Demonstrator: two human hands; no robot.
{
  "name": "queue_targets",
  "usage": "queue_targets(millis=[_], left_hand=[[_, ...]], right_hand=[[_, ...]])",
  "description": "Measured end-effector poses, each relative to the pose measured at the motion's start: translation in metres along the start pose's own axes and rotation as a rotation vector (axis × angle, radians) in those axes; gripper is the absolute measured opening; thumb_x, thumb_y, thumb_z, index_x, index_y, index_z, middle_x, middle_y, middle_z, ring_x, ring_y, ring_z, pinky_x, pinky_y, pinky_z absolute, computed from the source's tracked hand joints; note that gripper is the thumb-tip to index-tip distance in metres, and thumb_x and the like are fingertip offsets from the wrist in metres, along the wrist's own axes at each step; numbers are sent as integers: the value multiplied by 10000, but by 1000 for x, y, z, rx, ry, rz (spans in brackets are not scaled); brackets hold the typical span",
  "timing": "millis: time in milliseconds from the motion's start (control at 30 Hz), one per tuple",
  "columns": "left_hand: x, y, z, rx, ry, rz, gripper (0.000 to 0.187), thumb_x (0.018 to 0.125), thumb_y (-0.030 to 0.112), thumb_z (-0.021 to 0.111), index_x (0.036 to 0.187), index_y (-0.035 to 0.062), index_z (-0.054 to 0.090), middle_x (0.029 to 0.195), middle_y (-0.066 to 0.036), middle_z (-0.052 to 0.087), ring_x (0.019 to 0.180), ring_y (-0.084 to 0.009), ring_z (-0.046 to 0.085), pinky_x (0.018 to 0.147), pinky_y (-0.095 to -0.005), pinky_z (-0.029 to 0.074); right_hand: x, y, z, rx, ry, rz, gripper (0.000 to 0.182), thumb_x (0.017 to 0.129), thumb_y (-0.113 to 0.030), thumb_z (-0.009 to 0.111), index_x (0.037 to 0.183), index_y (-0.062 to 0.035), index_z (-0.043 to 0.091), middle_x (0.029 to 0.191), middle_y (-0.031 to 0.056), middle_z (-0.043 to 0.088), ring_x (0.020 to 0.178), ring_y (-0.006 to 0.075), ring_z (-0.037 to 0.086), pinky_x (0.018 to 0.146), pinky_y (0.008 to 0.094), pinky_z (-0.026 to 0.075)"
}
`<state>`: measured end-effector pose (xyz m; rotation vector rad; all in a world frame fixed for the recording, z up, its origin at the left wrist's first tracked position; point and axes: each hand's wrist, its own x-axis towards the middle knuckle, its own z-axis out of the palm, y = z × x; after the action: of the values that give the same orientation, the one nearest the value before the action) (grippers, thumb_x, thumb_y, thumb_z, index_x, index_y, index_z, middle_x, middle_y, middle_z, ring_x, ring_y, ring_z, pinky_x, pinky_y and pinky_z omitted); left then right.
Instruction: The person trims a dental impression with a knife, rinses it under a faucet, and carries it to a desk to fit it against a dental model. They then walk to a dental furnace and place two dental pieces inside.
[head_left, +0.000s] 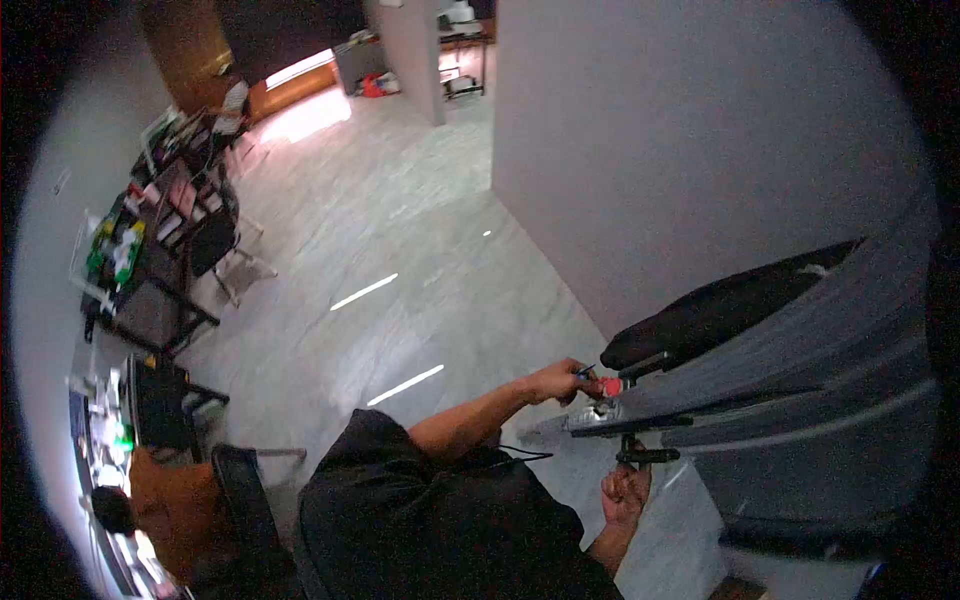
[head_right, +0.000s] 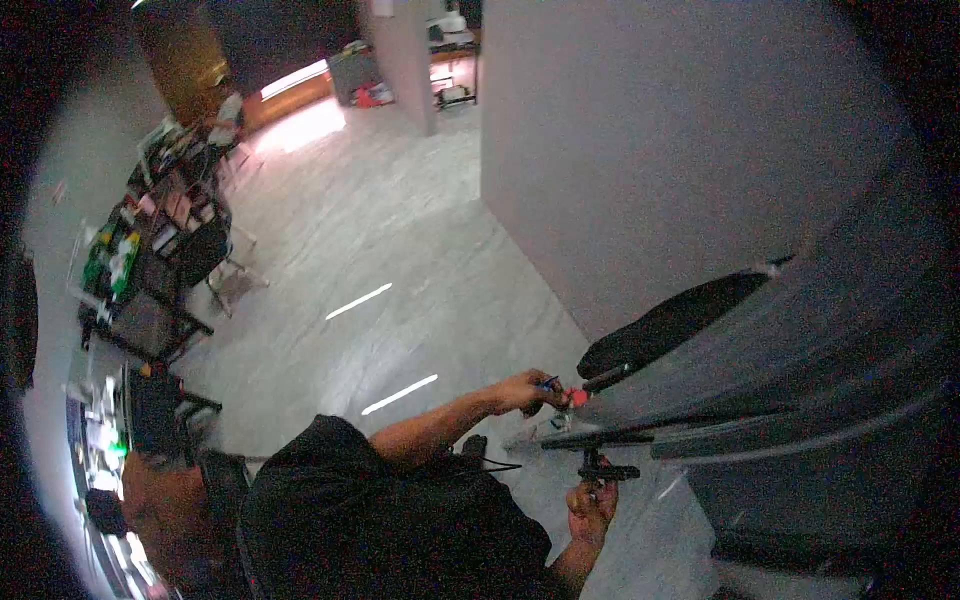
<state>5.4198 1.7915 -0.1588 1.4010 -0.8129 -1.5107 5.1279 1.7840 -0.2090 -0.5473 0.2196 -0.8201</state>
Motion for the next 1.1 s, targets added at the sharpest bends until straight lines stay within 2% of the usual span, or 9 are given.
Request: queue_targets(millis=[100,133,200,233,367,500,800,867,1100], left_hand=[[-34,-11,43,-59,-58,0,270,895,290,682,919,21,696,888,-96,737,491,-107,498,463,-288,399],[-46,-15,58,-20,-62,-2,297,886,310,695,911,13,692,861,-102,734,496,-107,504,464,-289,402],[-75,-29,78,123,-75,-38,371,855,365,728,901,0,686,798,-107,716,508,-110,514,464,-290,404],[-124,39,-8,223,-105,-77,417,834,401,749,900,-6,683,761,-108,702,515,-112,518,462,-290,404],[-204,18,13,471,-514,-92,506,791,484,782,870,7,635,737,-47,666,626,-162,557,593,-332,451],[-237,44,37,397,-642,15,489,816,466,771,795,19,575,711,-40,580,703,-133,526,626,-341,416],[-268,35,-6,453,-144,167,444,834,421,763,832,11,592,644,-15,518,623,-104,505,557,-307,427],[-284,41,-38,299,-4,-13,457,831,443,760,822,19,590,638,-24,530,603,-107,510,548,-304,431],[-312,-10,-153,197,251,-132,492,828,507,745,790,41,593,662,-25,561,617,-104,532,552,-297,440]], right_hand=[[-79,10,-46,109,476,32,394,869,-36,667,1243,-33,543,749,16,546,541,95,368,454,280,315],[-101,1,-28,-198,458,131,139,914,-117,648,1037,-67,608,671,-24,419,516,70,355,474,248,306],[-127,4,-12,-521,490,429,118,924,-148,646,1001,-65,612,697,-22,452,542,71,388,486,252,322],[-80,45,98,-673,506,592,117,929,-164,645,983,-64,614,709,-21,468,555,71,405,492,254,330],[-116,100,85,-558,651,480,429,989,-277,568,1357,-69,492,767,-14,532,593,76,450,501,253,352],[-122,91,81,-438,910,196,427,990,-379,559,1276,-62,544,961,51,658,480,97,398,440,271,334],[-180,107,-1,-238,1414,-368,442,1022,-324,506,1399,-94,481,1313,66,584,789,167,577,530,280,449],[-158,85,52,-240,1626,-398,471,1015,-277,523,1441,-103,424,1352,76,559,779,175,607,591,323,493],[-121,70,5,-947,1717,-467,514,982,-245,578,1445,-106,402,1246,74,579,731,176,602,620,321,490]])
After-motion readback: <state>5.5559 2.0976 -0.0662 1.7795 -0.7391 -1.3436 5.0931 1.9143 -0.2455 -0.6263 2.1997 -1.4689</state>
